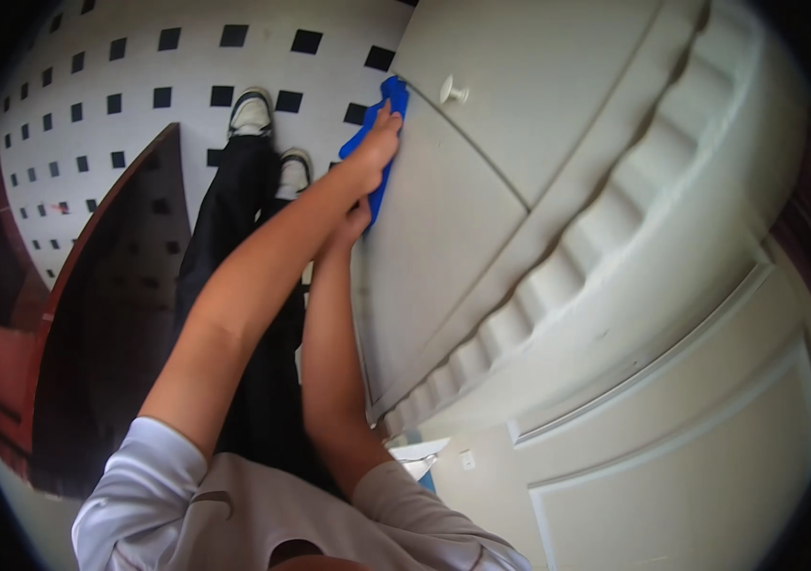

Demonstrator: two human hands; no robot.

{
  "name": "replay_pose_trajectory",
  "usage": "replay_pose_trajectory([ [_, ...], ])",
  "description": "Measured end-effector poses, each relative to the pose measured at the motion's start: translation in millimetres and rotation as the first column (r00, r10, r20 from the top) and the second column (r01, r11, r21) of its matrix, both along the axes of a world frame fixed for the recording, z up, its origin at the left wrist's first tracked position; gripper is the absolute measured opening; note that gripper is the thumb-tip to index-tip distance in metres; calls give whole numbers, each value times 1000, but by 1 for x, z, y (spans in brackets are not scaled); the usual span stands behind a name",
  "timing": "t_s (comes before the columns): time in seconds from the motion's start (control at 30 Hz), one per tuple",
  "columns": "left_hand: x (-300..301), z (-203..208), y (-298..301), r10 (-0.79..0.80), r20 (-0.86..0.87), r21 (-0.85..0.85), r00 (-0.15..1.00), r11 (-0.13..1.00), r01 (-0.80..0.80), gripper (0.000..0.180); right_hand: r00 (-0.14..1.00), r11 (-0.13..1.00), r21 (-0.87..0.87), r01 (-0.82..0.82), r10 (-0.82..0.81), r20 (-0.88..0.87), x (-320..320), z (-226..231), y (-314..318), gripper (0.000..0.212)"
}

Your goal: Cleaning and wiping the walls and decorative moldings of a bedroom using a blue cloth.

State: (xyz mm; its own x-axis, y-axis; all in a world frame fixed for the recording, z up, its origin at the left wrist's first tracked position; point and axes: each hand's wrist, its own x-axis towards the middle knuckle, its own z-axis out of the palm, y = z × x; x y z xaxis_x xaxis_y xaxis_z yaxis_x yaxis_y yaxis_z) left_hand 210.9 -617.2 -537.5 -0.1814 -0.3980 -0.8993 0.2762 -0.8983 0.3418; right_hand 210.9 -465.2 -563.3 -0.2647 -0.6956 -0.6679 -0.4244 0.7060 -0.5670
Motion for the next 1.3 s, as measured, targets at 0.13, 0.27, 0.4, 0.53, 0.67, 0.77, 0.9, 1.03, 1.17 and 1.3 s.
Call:
replay_pose_trajectory([
  [0.13,31,-12,-35,95,-279,99,956,993,-69,61,-513,116,643,757,-503,695,19,40,-53,37],
  [0.27,47,88,-57,-225,-285,-174,932,968,180,63,-884,-45,883,467,-14,466,-2,132,-112,33],
  [0.4,57,171,-62,-52,-422,-96,905,995,13,60,-902,29,902,431,9,431,6,205,-120,23],
  [0.53,51,226,-47,-70,-209,17,975,997,75,60,-797,60,800,597,-60,600,24,265,-97,20],
  [0.67,54,300,-43,-286,-5,-649,958,730,215,61,-618,-31,657,753,-375,691,14,302,-73,23],
  [0.77,50,307,-49,-328,-10,-642,945,727,245,62,-797,225,774,592,23,603,21,289,-92,35],
  [0.9,39,222,-47,-192,128,-765,973,606,220,61,-497,296,590,751,-336,800,0,226,-104,38],
  [1.03,45,211,-18,-271,425,-603,864,627,494,62,-450,252,604,756,-470,759,1,209,-101,38],
  [1.17,41,156,-14,-386,424,-339,819,771,539,64,-401,208,616,760,-595,696,4,150,-147,38],
  [1.3,51,69,-39,-486,387,-363,784,701,614,67,-371,118,617,778,-706,603,6,77,-170,37],
])
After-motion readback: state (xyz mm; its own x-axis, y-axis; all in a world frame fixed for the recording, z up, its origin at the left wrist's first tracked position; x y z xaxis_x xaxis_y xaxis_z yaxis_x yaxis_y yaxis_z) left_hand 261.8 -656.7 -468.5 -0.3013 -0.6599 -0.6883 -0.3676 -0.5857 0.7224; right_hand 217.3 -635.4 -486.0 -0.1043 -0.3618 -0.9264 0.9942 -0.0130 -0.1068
